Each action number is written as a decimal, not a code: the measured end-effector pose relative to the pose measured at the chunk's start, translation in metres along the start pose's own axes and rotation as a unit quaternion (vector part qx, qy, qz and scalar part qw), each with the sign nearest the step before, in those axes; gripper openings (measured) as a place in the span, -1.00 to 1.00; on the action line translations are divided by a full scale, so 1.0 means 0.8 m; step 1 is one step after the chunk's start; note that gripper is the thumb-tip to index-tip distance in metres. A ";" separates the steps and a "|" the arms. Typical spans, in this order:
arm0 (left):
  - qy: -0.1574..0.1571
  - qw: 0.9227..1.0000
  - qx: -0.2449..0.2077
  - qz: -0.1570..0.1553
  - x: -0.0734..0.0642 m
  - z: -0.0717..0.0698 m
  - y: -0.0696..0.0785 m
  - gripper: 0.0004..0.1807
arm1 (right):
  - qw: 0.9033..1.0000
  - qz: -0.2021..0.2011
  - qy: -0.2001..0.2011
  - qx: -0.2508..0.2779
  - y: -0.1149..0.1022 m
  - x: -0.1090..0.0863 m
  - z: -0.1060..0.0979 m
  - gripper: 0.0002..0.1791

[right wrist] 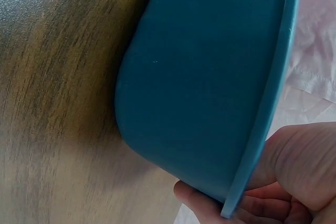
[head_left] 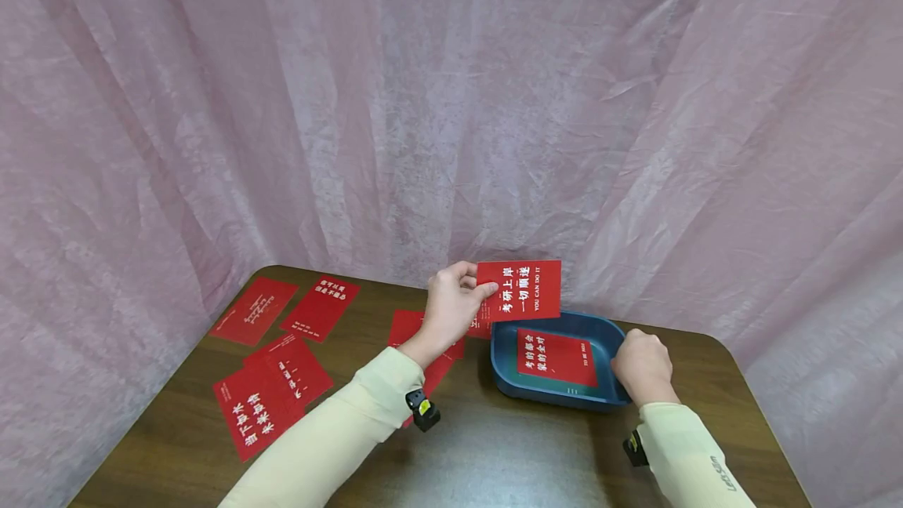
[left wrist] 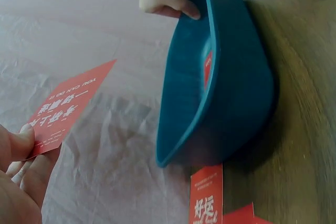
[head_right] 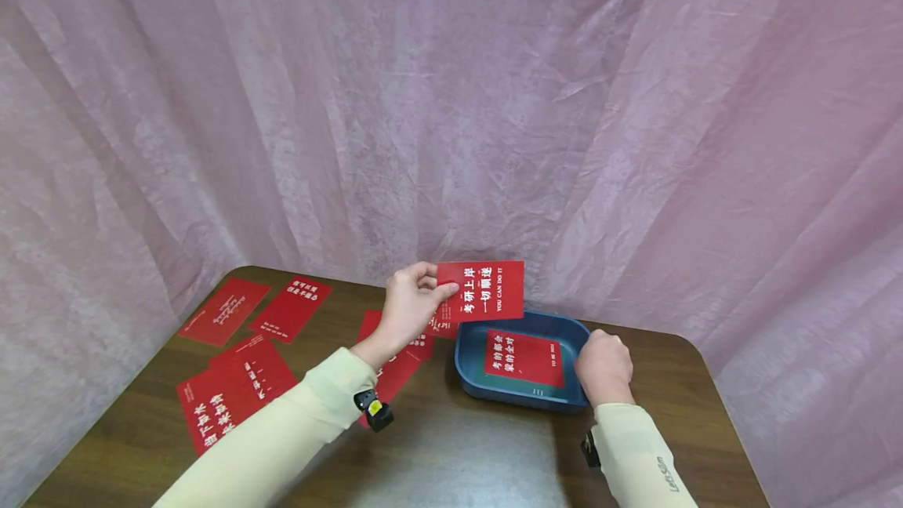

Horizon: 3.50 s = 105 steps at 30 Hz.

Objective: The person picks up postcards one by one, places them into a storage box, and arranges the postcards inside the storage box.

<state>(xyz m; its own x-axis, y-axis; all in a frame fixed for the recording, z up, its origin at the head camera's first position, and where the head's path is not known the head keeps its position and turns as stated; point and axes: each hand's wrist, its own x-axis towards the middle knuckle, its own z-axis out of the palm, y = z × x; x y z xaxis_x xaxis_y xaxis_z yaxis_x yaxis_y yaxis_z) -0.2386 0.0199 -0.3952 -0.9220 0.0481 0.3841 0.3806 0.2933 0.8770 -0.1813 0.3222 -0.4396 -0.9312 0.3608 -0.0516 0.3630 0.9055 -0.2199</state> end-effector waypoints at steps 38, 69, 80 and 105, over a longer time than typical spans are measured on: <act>-0.101 0.987 0.057 -0.112 -0.027 0.113 -0.023 -0.67 | 1.000 0.004 0.005 0.003 0.000 -0.011 -0.003 -0.72; -0.148 0.953 0.240 -0.113 -0.037 0.146 -0.034 -0.75 | 1.000 -0.005 0.018 -0.005 -0.003 -0.013 -0.001 -0.74; -0.160 0.947 0.260 -0.104 -0.042 0.151 -0.034 -0.82 | 1.000 -0.007 0.015 -0.006 -0.001 -0.011 0.000 -0.74; -0.179 0.919 0.352 -0.010 -0.041 0.136 -0.012 -0.76 | 1.000 -0.003 0.011 -0.009 -0.002 -0.014 -0.001 -0.69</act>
<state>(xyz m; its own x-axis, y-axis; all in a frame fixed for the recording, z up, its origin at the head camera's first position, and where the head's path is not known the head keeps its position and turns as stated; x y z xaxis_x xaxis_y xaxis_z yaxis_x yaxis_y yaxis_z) -0.2196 0.1194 -0.4475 -0.9406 0.3095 0.1393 0.3390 0.8363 0.4310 -0.1717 0.3171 -0.4381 -0.9326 0.3597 -0.0294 0.3580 0.9116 -0.2019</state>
